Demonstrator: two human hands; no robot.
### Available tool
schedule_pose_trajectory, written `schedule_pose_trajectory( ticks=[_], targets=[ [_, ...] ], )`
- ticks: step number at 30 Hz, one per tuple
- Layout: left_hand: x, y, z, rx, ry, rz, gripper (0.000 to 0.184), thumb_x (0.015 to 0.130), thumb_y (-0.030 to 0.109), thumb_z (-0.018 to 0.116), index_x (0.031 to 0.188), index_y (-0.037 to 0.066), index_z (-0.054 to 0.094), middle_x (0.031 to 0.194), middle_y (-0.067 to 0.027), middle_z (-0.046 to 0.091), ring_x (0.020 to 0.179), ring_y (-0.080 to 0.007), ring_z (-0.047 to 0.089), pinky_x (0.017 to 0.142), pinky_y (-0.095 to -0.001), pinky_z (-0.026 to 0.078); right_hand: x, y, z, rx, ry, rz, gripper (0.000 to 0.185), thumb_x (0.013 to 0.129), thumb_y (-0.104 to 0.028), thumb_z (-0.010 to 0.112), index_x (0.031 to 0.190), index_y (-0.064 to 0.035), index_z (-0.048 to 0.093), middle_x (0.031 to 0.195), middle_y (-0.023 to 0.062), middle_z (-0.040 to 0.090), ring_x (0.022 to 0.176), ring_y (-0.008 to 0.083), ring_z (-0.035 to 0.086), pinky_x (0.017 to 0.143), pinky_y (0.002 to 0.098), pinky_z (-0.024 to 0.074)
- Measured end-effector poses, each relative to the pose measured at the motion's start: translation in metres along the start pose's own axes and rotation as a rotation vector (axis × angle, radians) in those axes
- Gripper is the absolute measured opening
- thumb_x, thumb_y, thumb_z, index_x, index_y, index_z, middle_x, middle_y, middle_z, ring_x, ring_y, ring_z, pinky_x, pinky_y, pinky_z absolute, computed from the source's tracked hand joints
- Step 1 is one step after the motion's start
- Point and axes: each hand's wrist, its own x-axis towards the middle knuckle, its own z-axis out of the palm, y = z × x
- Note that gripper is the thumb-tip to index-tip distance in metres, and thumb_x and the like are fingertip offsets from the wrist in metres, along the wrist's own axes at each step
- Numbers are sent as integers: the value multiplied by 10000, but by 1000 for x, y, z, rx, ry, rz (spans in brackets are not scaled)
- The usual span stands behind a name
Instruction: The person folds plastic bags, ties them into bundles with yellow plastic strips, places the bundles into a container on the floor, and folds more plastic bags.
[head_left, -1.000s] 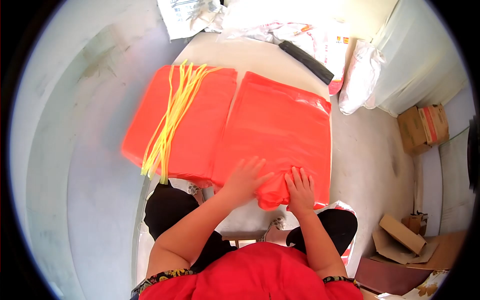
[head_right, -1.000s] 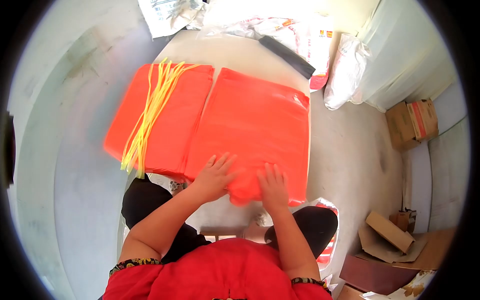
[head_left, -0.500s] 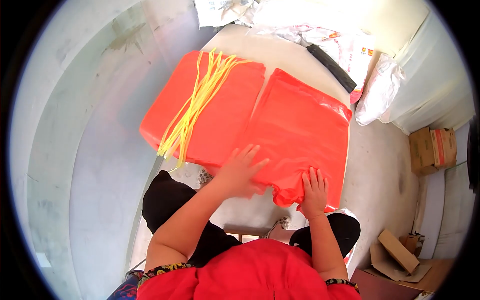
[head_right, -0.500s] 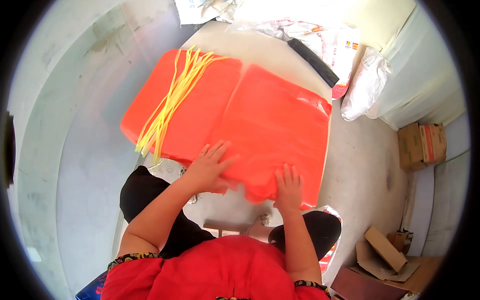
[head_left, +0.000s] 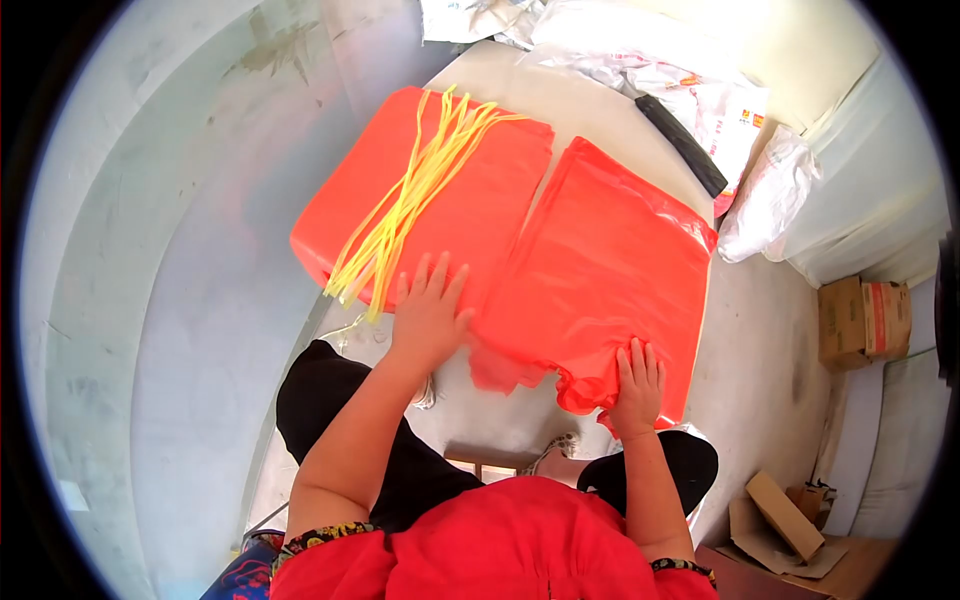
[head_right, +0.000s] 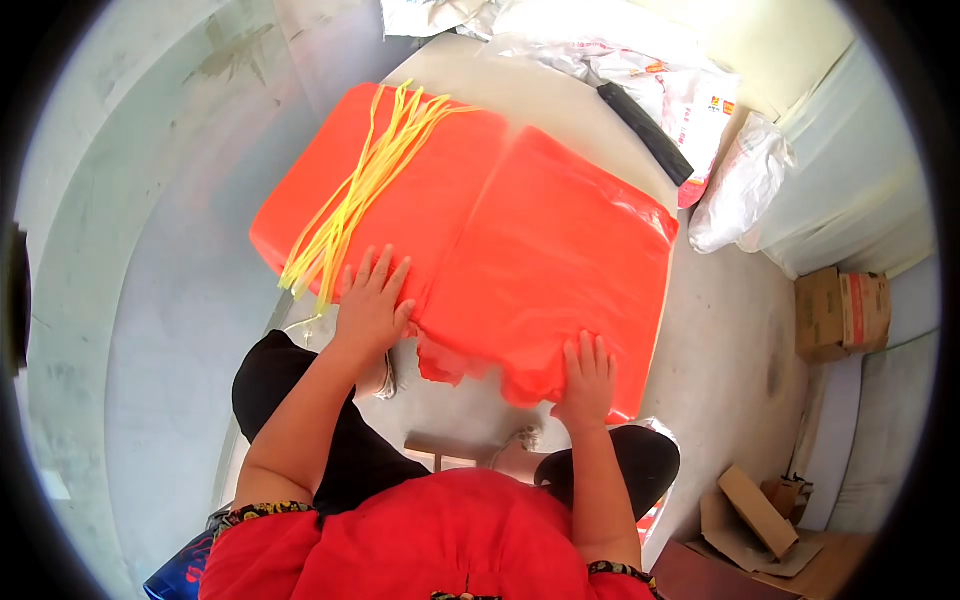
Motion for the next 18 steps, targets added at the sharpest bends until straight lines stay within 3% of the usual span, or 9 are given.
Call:
schedule_pose_trajectory(
  ticks=[3, 6, 14, 17, 18],
  targets=[
    [-3, 3, -5, 9, -97, -44, 713, 970, 480, 618, 1608, 235, 416, 1727, -110, 242, 1599, -382, 170, 1208, -723, 168, 0, -1, -1, 15, 18, -1, 1258, 319, -168, 989, 1477, -135, 498, 1618, 150, 421, 1507, 413, 363, 1190, 606, 302],
    [0, 2, 5, -15, -63, -43, 693, 976, 484, 606, 1607, 266, 419, 1733, -104, 227, 1602, -391, 152, 1176, -777, 154, 0, -2, -2, 21, 32, -4, 1256, 314, -166, 985, 1474, -130, 502, 1613, 153, 429, 1501, 415, 373, 1185, 603, 307],
    [14, 9, 11, -27, -70, -64, 699, 968, 469, 619, 1605, 266, 415, 1732, -110, 219, 1597, -410, 146, 1189, -770, 142, -1, -1, -2, -24, 16, -4, 1209, 337, -173, 982, 1455, -129, 524, 1602, 153, 445, 1488, 411, 390, 1170, 592, 320],
    [17, 10, 13, -24, -61, -61, 695, 960, 464, 630, 1595, 264, 431, 1727, -115, 229, 1595, -411, 152, 1191, -769, 141, 1, -7, -11, 24, -28, 28, 706, 811, -211, 741, 1477, -104, 533, 1622, 138, 441, 1507, 382, 385, 1212, 561, 285],
    [17, 10, 14, -22, -57, -59, 694, 957, 463, 633, 1592, 263, 437, 1726, -116, 234, 1595, -412, 155, 1190, -769, 143, 0, -7, -11, 19, -25, 27, 702, 815, -214, 739, 1477, -104, 534, 1621, 138, 442, 1507, 381, 385, 1213, 561, 284]
  ],
)
